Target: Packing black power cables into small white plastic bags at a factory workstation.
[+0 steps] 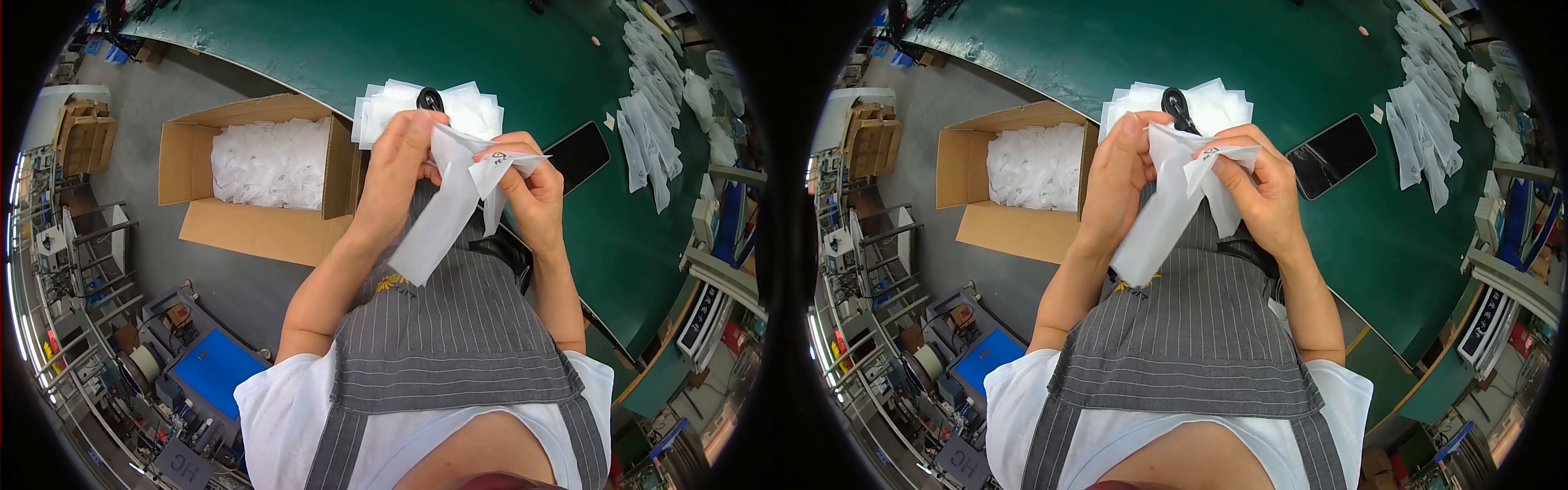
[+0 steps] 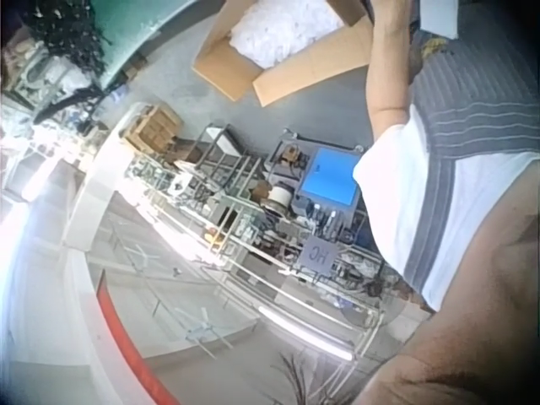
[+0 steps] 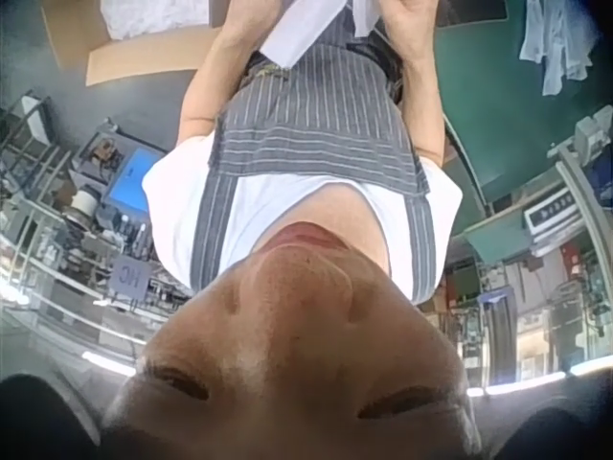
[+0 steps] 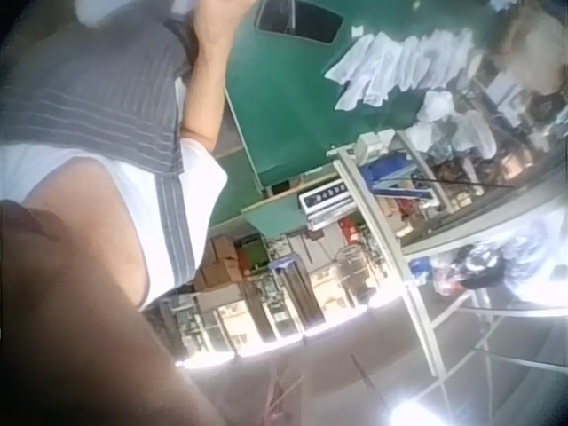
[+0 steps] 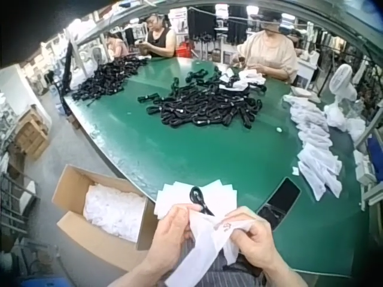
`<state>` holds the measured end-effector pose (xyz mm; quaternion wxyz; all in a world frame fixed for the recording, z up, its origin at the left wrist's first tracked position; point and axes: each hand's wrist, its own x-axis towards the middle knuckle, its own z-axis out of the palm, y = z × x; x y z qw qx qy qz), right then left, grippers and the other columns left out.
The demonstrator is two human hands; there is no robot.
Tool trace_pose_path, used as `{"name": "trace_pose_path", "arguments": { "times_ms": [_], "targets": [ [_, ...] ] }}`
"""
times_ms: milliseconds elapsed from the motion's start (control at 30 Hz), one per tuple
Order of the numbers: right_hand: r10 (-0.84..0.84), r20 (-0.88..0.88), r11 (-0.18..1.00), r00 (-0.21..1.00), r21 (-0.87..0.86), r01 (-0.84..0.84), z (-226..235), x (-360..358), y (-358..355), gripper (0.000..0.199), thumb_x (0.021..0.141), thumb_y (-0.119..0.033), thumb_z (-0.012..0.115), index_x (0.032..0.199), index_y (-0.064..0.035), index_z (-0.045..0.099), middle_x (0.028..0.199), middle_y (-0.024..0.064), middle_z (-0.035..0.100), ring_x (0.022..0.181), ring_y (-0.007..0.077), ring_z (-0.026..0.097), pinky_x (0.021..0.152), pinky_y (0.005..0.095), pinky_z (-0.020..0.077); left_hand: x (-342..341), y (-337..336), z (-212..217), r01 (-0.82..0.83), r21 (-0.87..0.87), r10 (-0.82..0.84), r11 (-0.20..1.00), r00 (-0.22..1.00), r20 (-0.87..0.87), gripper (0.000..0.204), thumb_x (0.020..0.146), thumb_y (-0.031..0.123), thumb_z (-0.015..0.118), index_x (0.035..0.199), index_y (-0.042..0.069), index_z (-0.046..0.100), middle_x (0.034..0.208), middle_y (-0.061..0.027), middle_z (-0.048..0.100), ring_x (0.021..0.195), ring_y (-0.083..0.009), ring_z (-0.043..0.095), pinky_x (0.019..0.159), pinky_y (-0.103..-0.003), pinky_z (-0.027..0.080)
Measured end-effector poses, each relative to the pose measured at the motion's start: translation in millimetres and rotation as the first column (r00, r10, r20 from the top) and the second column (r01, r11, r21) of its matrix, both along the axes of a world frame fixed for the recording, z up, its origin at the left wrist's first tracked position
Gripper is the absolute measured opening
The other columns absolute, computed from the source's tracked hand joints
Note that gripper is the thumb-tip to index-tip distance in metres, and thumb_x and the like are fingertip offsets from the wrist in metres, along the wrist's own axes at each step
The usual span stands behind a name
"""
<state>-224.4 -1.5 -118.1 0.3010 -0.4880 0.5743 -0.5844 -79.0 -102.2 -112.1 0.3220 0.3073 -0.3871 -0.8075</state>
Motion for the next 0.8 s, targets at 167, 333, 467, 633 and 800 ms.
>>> {"name": "trace_pose_path", "arguments": {
  "times_ms": [167, 333, 467, 633, 800],
  "targets": [
    [-0.004, 0.134, 0.996, 0.991, 0.086, -0.008, 1, -6, 0, 0.015, 0.090, -0.011, 0.059, 0.100, -0.0020, 0.064, 0.094, 0.0023, 0.062, 0.084, 0.0092, 0.057, 0.073, 0.0232, 0.0446, 1, -4, -5, 0.192, -0.339, -0.108, 0.921, 0.962, 0.251, 0.017, 0.092, 0.016, 0.058, 0.099, 0.001, 0.058, 0.087, -0.0010, 0.061, 0.075, -0.0053, 0.054, 0.067, -0.019, 0.042],
    [-0.187, 0.323, 0.979, 0.928, 0.135, 0.151, 20, -6, 3, 0.026, 0.089, -0.015, 0.060, 0.109, 0.0023, 0.062, 0.110, 0.0071, 0.061, 0.096, 0.0113, 0.058, 0.084, 0.0266, 0.0460, -5, 0, -21, -0.045, -0.695, 0.258, 0.717, 0.944, 0.205, 0.014, 0.089, 0.015, 0.062, 0.088, 0.001, 0.062, 0.075, 0.0004, 0.061, 0.064, -0.0033, 0.051, 0.055, -0.021, 0.040],
    [0.029, 0.039, 0.986, 0.999, 0.163, -0.035, 16, 11, 3, 0.026, 0.085, -0.015, 0.064, 0.104, 0.0021, 0.064, 0.119, 0.0088, 0.056, 0.098, 0.0195, 0.059, 0.085, 0.0302, 0.0452, -10, 12, -7, -0.174, -0.628, 0.295, 0.758, 0.951, 0.094, 0.014, 0.091, 0.014, 0.059, 0.091, 0.000, 0.063, 0.077, -0.0020, 0.064, 0.068, -0.0049, 0.053, 0.060, -0.021, 0.043],
    [-0.021, 0.031, 0.945, 0.999, 0.327, 0.009, 12, 16, -9, 0.024, 0.083, -0.016, 0.064, 0.098, 0.0025, 0.063, 0.088, 0.0087, 0.061, 0.085, 0.0198, 0.060, 0.072, 0.0326, 0.0459, 6, 2, -1, -0.009, -0.521, 0.111, 0.853, 0.980, 0.165, 0.018, 0.093, 0.017, 0.056, 0.096, 0.000, 0.063, 0.079, -0.0027, 0.064, 0.075, -0.0041, 0.053, 0.064, -0.021, 0.043],
    [0.009, -0.322, 0.951, 0.947, 0.294, 0.091, 5, 17, -10, 0.025, 0.083, -0.020, 0.066, 0.096, 0.0009, 0.064, 0.087, 0.0113, 0.062, 0.086, 0.0231, 0.061, 0.080, 0.0386, 0.0425, 8, -12, 5, 0.388, -0.704, 0.080, 0.594, 0.843, 0.532, 0.028, 0.091, 0.026, 0.060, 0.110, 0.006, 0.062, 0.092, -0.0065, 0.067, 0.073, -0.0195, 0.060, 0.066, -0.027, 0.047]
  ]
}}
